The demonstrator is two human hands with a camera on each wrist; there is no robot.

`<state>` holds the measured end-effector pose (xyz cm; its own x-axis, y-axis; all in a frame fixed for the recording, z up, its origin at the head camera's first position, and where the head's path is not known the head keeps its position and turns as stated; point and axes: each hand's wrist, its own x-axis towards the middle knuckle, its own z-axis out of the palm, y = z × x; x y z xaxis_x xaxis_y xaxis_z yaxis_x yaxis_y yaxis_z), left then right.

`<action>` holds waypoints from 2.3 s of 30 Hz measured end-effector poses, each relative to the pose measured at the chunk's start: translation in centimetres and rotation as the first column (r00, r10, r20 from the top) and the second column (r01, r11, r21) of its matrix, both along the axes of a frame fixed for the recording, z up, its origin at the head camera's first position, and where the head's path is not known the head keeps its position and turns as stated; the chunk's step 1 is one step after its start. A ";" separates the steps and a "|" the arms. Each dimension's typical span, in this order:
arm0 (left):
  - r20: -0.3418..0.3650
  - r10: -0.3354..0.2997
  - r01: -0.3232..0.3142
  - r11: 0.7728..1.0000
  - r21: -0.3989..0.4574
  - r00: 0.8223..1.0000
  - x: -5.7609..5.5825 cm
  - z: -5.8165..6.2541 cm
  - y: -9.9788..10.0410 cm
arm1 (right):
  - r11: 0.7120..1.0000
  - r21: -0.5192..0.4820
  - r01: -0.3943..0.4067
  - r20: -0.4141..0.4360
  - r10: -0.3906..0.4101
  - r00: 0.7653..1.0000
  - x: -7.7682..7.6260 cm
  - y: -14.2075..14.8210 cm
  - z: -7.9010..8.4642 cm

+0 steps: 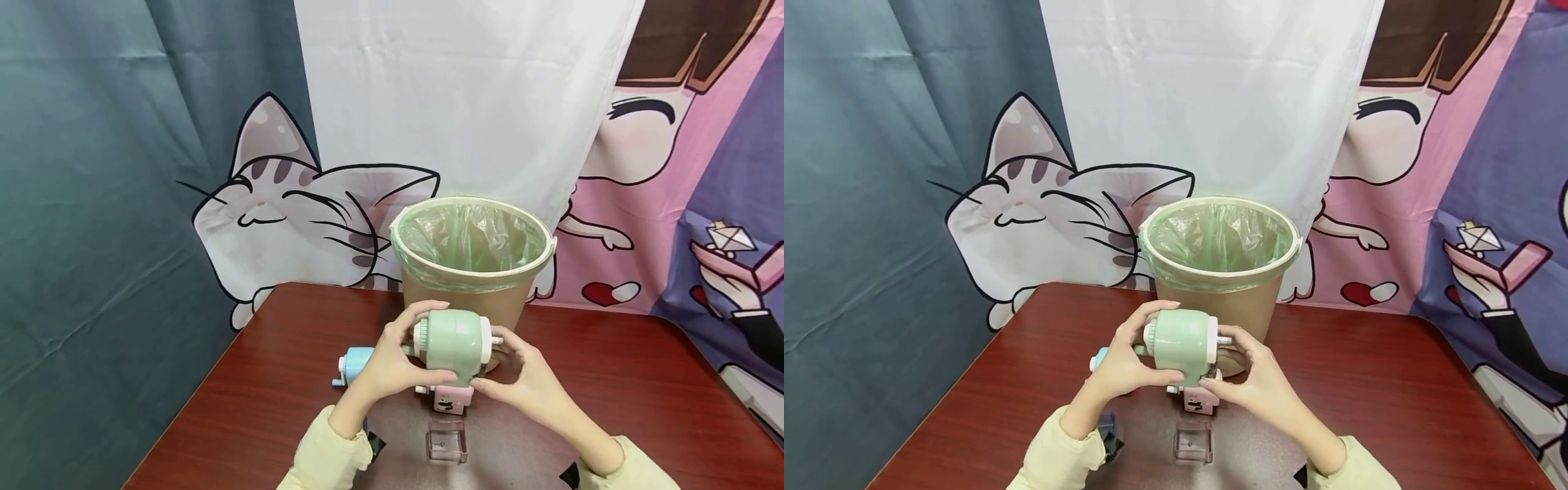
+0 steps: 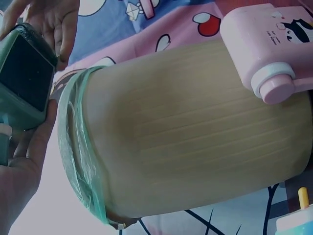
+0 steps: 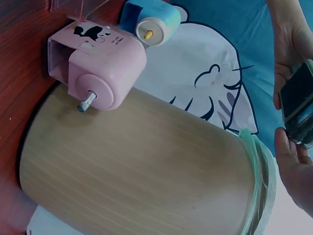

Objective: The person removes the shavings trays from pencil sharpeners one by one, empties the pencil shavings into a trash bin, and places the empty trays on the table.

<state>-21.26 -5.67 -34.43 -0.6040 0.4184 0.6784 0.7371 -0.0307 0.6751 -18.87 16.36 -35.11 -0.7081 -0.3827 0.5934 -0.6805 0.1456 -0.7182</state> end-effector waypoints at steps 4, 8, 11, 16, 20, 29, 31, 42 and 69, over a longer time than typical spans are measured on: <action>0.011 0.031 -0.031 1.000 0.004 0.999 0.0 0.0 -0.4 | 1.000 -0.009 0.000 0.000 0.000 1.000 -0.1 0.2 0.0; 0.032 0.028 -0.028 1.000 0.006 0.999 0.0 0.1 -0.7 | 1.000 -0.007 -0.003 0.005 0.003 1.000 -0.2 0.4 0.0; 0.042 0.030 -0.031 0.999 0.011 0.999 -0.1 0.1 -0.9 | 1.000 0.009 0.020 -0.001 -0.020 1.000 -0.2 0.5 0.1; 0.046 0.048 -0.049 0.999 0.013 0.998 -0.1 0.2 -1.3 | 0.998 0.027 0.060 -0.016 -0.060 0.998 -0.3 0.9 0.1; 0.062 0.070 -0.071 0.997 0.014 0.996 -0.1 0.1 -1.4 | 0.999 0.007 0.050 -0.019 -0.050 0.999 -0.3 1.1 0.0; 0.158 0.131 -0.135 0.991 0.015 0.979 0.1 0.0 -1.7 | 0.999 -0.007 0.032 0.005 -0.032 0.999 -0.3 1.5 -0.6; 0.164 0.147 -0.151 0.988 0.015 0.976 0.1 0.0 -1.8 | 0.999 -0.001 0.047 0.005 -0.047 0.999 -0.3 1.6 -0.6; 0.218 0.214 -0.218 0.976 -0.005 0.952 -0.1 -0.2 -2.3 | 0.996 -0.001 0.094 0.009 -0.094 0.995 -0.6 4.1 -0.5; 0.131 0.267 -0.210 0.917 -0.339 0.955 -0.5 -2.9 2.5 | 0.980 -0.149 0.129 0.112 -0.113 0.987 1.6 10.7 0.4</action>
<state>-21.76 -3.13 -37.36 -0.8073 0.4232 0.4113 0.5682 0.3688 0.7356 -17.24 27.09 -34.71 -0.8038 -0.1995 0.5604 -0.5859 0.1033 -0.8037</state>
